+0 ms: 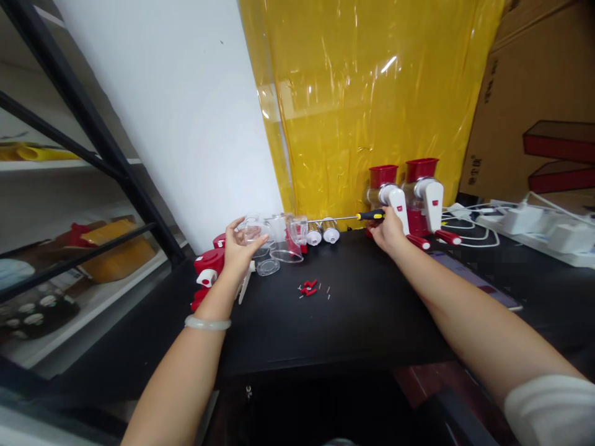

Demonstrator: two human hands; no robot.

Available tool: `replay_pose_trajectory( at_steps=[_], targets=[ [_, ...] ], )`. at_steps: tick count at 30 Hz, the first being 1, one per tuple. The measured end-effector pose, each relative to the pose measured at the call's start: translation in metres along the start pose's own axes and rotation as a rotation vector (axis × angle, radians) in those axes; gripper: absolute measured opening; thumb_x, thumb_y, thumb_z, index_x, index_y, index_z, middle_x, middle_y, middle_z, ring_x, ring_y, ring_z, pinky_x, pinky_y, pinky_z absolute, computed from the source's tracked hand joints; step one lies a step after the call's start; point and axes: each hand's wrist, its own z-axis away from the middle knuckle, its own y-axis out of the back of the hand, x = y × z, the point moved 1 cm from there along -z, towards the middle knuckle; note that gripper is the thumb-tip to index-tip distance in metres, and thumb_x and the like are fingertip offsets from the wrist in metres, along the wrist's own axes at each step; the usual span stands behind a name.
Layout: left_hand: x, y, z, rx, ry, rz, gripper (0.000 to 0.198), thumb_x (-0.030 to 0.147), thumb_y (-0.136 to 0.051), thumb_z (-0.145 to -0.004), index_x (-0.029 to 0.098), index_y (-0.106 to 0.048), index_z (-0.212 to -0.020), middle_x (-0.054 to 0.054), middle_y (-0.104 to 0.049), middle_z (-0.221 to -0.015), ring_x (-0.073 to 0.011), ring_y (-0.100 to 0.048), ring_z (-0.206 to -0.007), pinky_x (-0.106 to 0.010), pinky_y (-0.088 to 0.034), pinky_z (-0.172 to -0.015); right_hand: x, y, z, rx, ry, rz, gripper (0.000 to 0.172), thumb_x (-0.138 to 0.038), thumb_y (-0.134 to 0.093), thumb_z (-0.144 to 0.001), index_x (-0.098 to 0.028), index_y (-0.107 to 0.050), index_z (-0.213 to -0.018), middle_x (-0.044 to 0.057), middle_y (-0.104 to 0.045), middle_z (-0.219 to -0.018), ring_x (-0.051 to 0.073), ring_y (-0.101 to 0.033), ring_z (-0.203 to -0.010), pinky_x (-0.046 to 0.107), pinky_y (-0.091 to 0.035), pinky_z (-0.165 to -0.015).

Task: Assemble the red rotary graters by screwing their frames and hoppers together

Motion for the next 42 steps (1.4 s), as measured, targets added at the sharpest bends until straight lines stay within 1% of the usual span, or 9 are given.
replay_pose_trajectory(
  at_steps=[5, 9, 13, 17, 21, 27, 31, 38, 42],
  targets=[
    [-0.004, 0.001, 0.001, 0.053, 0.106, 0.079, 0.078, 0.042, -0.088, -0.063, 0.033, -0.046, -0.128, -0.006, -0.065, -0.118, -0.0245, -0.072, -0.102, -0.03, -0.063, -0.065, 0.005, 0.001, 0.0, 0.006, -0.001, 0.043, 0.018, -0.033, -0.059, -0.081, -0.025, -0.043, -0.08, -0.008, -0.053, -0.065, 0.01, -0.054, -0.052, 0.021, -0.047, -0.048],
    [-0.001, -0.001, 0.0, 0.085, 0.144, 0.12, 0.078, 0.039, -0.089, -0.061, 0.032, -0.045, -0.126, -0.006, -0.063, -0.118, -0.0236, -0.071, -0.101, -0.031, -0.064, -0.065, 0.009, 0.003, -0.005, -0.005, 0.047, 0.079, 0.021, -0.037, -0.059, -0.08, -0.025, -0.041, -0.079, -0.008, -0.052, -0.065, 0.01, -0.054, -0.052, 0.021, -0.047, -0.046],
    [-0.001, -0.001, 0.0, 0.137, 0.164, 0.133, 0.08, 0.037, -0.09, -0.058, 0.031, -0.045, -0.124, -0.007, -0.063, -0.121, -0.0243, -0.071, -0.104, -0.026, -0.062, -0.061, 0.009, 0.007, -0.009, 0.069, 0.113, 0.128, 0.017, -0.037, -0.056, -0.081, -0.026, -0.044, -0.078, -0.007, -0.051, -0.063, 0.011, -0.052, -0.05, 0.022, -0.045, -0.044],
    [0.001, -0.002, 0.002, 0.128, 0.077, 0.094, 0.082, 0.036, -0.091, -0.059, 0.03, -0.043, -0.126, -0.008, -0.063, -0.121, -0.0243, -0.071, -0.106, -0.034, -0.064, -0.075, 0.004, 0.012, -0.009, 0.136, 0.251, 0.277, 0.012, -0.033, -0.054, -0.084, -0.025, -0.049, -0.077, -0.006, -0.053, -0.067, 0.012, -0.051, -0.053, 0.022, -0.041, -0.045],
    [0.006, -0.008, 0.005, 0.009, -0.071, -0.051, 0.087, 0.032, -0.093, -0.054, 0.027, -0.045, -0.127, -0.008, -0.063, -0.12, -0.023, -0.072, -0.1, -0.041, -0.061, -0.09, -0.001, 0.014, -0.005, 0.177, 0.393, 0.518, 0.011, -0.027, -0.057, -0.084, -0.024, -0.052, -0.075, -0.005, -0.053, -0.069, 0.011, -0.051, -0.063, 0.021, -0.042, -0.056],
    [0.025, -0.027, 0.005, -0.142, -0.141, -0.218, 0.084, 0.035, -0.089, -0.064, 0.029, -0.047, -0.136, -0.014, -0.058, -0.137, -0.0248, -0.07, -0.103, -0.039, -0.061, -0.083, 0.001, 0.01, 0.0, 0.115, 0.428, 0.752, 0.012, -0.029, -0.059, -0.085, -0.024, -0.049, -0.079, -0.004, -0.052, -0.074, 0.014, -0.05, -0.074, 0.027, -0.045, -0.074],
    [0.035, -0.047, 0.001, -0.377, -0.202, -0.316, 0.081, 0.033, -0.084, -0.072, 0.029, -0.045, -0.142, -0.016, -0.051, -0.147, -0.0253, -0.066, -0.108, -0.037, -0.06, -0.08, 0.002, 0.009, 0.0, 0.093, 0.461, 0.834, 0.011, -0.03, -0.054, -0.085, -0.023, -0.047, -0.081, -0.002, -0.052, -0.075, 0.017, -0.053, -0.074, 0.032, -0.044, -0.077],
    [0.034, -0.073, -0.011, -0.52, -0.207, -0.267, 0.086, 0.025, -0.084, -0.072, 0.03, -0.044, -0.148, -0.016, -0.05, -0.144, -0.0263, -0.064, -0.11, -0.038, -0.059, -0.085, 0.002, 0.008, 0.001, 0.09, 0.449, 0.916, 0.01, -0.032, -0.05, -0.088, -0.023, -0.047, -0.086, 0.0, -0.054, -0.079, 0.018, -0.055, -0.076, 0.033, -0.044, -0.077],
    [0.03, -0.075, -0.017, -0.482, -0.203, -0.224, 0.084, 0.019, -0.086, -0.069, 0.029, -0.05, -0.144, -0.015, -0.052, -0.141, -0.0275, -0.063, -0.111, -0.04, -0.059, -0.087, 0.004, 0.008, 0.001, 0.077, 0.457, 0.939, 0.009, -0.031, -0.049, -0.089, -0.023, -0.047, -0.087, 0.0, -0.055, -0.078, 0.018, -0.056, -0.076, 0.032, -0.044, -0.075]
  ],
)
